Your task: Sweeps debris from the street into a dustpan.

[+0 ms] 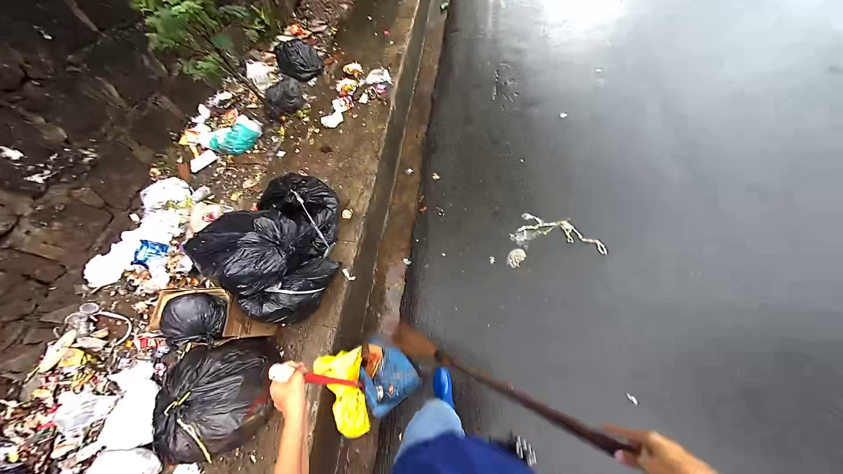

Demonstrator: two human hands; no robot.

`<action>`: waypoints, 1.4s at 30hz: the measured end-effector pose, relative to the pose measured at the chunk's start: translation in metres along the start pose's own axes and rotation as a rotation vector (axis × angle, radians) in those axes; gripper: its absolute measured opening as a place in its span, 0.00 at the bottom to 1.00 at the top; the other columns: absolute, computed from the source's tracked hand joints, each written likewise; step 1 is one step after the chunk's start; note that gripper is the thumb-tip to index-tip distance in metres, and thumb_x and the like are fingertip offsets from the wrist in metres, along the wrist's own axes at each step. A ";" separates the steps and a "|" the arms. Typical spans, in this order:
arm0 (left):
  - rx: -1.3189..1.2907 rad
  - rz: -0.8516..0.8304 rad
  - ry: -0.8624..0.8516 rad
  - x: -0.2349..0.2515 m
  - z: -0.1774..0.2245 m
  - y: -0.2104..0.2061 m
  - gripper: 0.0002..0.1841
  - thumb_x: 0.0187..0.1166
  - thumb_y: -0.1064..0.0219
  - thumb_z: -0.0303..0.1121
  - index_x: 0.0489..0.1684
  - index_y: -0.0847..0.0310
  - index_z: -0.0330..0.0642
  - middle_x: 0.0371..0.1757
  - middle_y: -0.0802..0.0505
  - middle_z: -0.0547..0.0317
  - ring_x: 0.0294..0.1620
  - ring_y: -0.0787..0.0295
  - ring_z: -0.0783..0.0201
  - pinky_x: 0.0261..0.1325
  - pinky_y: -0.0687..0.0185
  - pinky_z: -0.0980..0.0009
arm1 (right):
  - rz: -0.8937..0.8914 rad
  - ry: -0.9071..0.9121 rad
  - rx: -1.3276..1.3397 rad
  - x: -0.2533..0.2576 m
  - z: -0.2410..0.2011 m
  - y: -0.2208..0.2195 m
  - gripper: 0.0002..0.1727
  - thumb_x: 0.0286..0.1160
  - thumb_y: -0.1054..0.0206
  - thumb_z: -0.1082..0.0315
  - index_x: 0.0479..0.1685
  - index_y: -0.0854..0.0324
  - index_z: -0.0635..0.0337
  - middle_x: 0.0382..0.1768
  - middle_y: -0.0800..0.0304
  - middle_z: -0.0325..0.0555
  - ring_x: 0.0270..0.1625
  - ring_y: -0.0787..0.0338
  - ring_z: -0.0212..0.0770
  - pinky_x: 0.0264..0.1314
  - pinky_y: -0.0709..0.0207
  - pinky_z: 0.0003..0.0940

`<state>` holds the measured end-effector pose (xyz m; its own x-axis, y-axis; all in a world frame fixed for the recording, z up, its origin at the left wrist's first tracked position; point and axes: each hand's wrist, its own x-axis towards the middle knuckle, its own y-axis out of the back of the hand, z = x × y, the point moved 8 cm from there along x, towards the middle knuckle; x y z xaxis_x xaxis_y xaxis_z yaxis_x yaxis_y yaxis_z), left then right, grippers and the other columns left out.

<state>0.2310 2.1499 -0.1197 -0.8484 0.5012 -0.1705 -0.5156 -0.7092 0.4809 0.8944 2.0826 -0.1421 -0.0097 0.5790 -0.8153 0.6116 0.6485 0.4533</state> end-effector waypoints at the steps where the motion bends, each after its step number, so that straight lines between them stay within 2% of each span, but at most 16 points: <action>1: 0.019 -0.034 0.005 0.005 0.016 -0.012 0.13 0.72 0.30 0.20 0.53 0.18 0.25 0.43 0.09 0.42 0.39 0.15 0.56 0.44 0.17 0.56 | 0.071 -0.060 0.044 -0.010 0.018 0.019 0.28 0.84 0.32 0.64 0.84 0.24 0.52 0.49 0.08 0.66 0.38 0.11 0.59 0.45 0.19 0.61; 3: 0.007 -0.120 -0.030 0.016 0.044 -0.051 0.14 0.72 0.32 0.20 0.54 0.20 0.25 0.43 0.11 0.45 0.38 0.15 0.61 0.41 0.17 0.62 | 0.223 -0.184 0.093 -0.036 0.053 0.059 0.26 0.85 0.33 0.64 0.82 0.22 0.48 0.45 0.08 0.66 0.32 0.13 0.58 0.38 0.21 0.62; 7: -0.104 -0.258 -0.125 0.037 0.110 -0.145 0.12 0.67 0.34 0.15 0.47 0.23 0.29 0.39 0.13 0.53 0.37 0.15 0.66 0.39 0.16 0.68 | 0.476 -0.385 0.052 -0.044 0.071 0.145 0.22 0.88 0.37 0.63 0.79 0.20 0.55 0.58 0.13 0.79 0.57 0.14 0.81 0.56 0.29 0.83; 10: -0.129 -0.317 -0.156 0.037 0.153 -0.215 0.12 0.67 0.34 0.13 0.47 0.23 0.28 0.39 0.13 0.51 0.39 0.14 0.65 0.41 0.15 0.67 | 0.539 -0.592 0.058 0.003 0.045 0.174 0.21 0.87 0.41 0.62 0.71 0.17 0.63 0.65 0.16 0.80 0.69 0.19 0.81 0.63 0.32 0.83; 13: -0.152 -0.401 -0.218 0.032 0.185 -0.301 0.15 0.64 0.32 0.12 0.48 0.23 0.29 0.43 0.12 0.52 0.42 0.14 0.65 0.44 0.15 0.67 | 0.390 -0.603 0.096 0.088 0.007 0.171 0.23 0.85 0.40 0.60 0.72 0.18 0.63 0.69 0.17 0.75 0.73 0.19 0.75 0.69 0.31 0.79; 15: -0.181 -0.461 -0.263 0.025 0.205 -0.360 0.15 0.61 0.30 0.12 0.46 0.22 0.30 0.43 0.11 0.53 0.44 0.13 0.65 0.49 0.14 0.66 | 0.257 -0.466 0.102 0.134 -0.016 0.151 0.23 0.85 0.39 0.60 0.75 0.19 0.57 0.68 0.15 0.72 0.71 0.16 0.74 0.69 0.28 0.77; 17: -0.185 -0.501 -0.296 0.013 0.228 -0.421 0.14 0.62 0.29 0.13 0.45 0.21 0.30 0.43 0.10 0.54 0.44 0.13 0.65 0.50 0.14 0.65 | 0.242 -0.329 0.219 0.157 -0.011 0.163 0.23 0.86 0.37 0.60 0.78 0.19 0.53 0.63 0.12 0.69 0.63 0.12 0.72 0.65 0.26 0.75; 19: -0.160 -0.538 -0.316 0.009 0.249 -0.474 0.14 0.63 0.28 0.13 0.47 0.21 0.28 0.44 0.10 0.52 0.46 0.13 0.65 0.52 0.14 0.65 | 0.291 -0.301 0.380 0.143 0.012 0.198 0.24 0.86 0.35 0.60 0.80 0.20 0.49 0.59 0.10 0.67 0.51 0.10 0.66 0.56 0.21 0.69; 21: -0.138 -0.556 -0.330 0.014 0.267 -0.520 0.14 0.64 0.28 0.14 0.46 0.20 0.29 0.45 0.09 0.52 0.46 0.12 0.65 0.52 0.14 0.66 | 0.334 -0.354 0.491 0.111 0.041 0.239 0.24 0.87 0.35 0.60 0.82 0.22 0.47 0.53 0.10 0.63 0.37 0.15 0.55 0.42 0.23 0.58; 23: -0.130 -0.561 -0.316 0.014 0.289 -0.557 0.13 0.63 0.27 0.14 0.44 0.19 0.31 0.45 0.08 0.52 0.46 0.12 0.65 0.49 0.15 0.66 | 0.424 -0.427 0.432 0.083 0.063 0.286 0.25 0.88 0.36 0.59 0.83 0.22 0.45 0.52 0.09 0.65 0.39 0.14 0.60 0.44 0.23 0.63; 26: -0.104 -0.580 -0.279 0.002 0.315 -0.594 0.14 0.64 0.28 0.13 0.46 0.20 0.31 0.47 0.08 0.52 0.45 0.11 0.65 0.49 0.13 0.66 | 0.564 -0.550 0.302 0.090 0.065 0.349 0.24 0.89 0.39 0.61 0.83 0.22 0.50 0.62 0.13 0.76 0.63 0.15 0.79 0.62 0.31 0.82; 28: -0.093 -0.597 -0.268 -0.011 0.322 -0.612 0.14 0.65 0.29 0.12 0.47 0.21 0.30 0.47 0.08 0.51 0.45 0.11 0.65 0.50 0.13 0.66 | 0.571 -0.657 0.263 0.133 0.059 0.378 0.24 0.89 0.41 0.62 0.82 0.23 0.55 0.65 0.15 0.77 0.70 0.18 0.80 0.66 0.32 0.81; 31: -0.093 -0.644 -0.290 -0.030 0.325 -0.631 0.13 0.65 0.30 0.14 0.46 0.22 0.32 0.47 0.09 0.53 0.46 0.12 0.65 0.50 0.14 0.66 | 0.415 -0.663 0.165 0.197 0.032 0.384 0.22 0.87 0.42 0.63 0.76 0.21 0.60 0.65 0.16 0.78 0.69 0.17 0.79 0.63 0.28 0.80; 34: -0.108 -0.660 -0.305 -0.035 0.332 -0.650 0.12 0.65 0.29 0.15 0.44 0.21 0.33 0.45 0.09 0.54 0.46 0.13 0.66 0.50 0.15 0.66 | 0.161 -0.485 0.021 0.210 -0.021 0.356 0.27 0.88 0.43 0.62 0.87 0.29 0.46 0.67 0.15 0.72 0.68 0.15 0.76 0.63 0.26 0.78; 37: -0.144 -0.655 -0.316 -0.035 0.340 -0.663 0.13 0.62 0.31 0.13 0.41 0.24 0.33 0.41 0.09 0.57 0.45 0.13 0.70 0.51 0.15 0.70 | 0.059 -0.349 0.102 0.188 -0.031 0.353 0.28 0.89 0.40 0.58 0.88 0.29 0.37 0.70 0.13 0.63 0.70 0.15 0.70 0.70 0.28 0.74; 42: -0.133 -0.658 -0.271 -0.009 0.355 -0.668 0.13 0.62 0.31 0.12 0.42 0.22 0.30 0.44 0.09 0.54 0.48 0.12 0.68 0.56 0.15 0.68 | 0.230 -0.298 0.199 0.096 -0.012 0.383 0.25 0.85 0.32 0.62 0.81 0.19 0.40 0.61 0.08 0.64 0.60 0.11 0.72 0.62 0.27 0.79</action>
<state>0.6259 2.7952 -0.1343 -0.3066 0.9381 -0.1612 -0.9341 -0.2640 0.2404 1.1179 2.3927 -0.0421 0.3562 0.5102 -0.7828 0.7121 0.3942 0.5809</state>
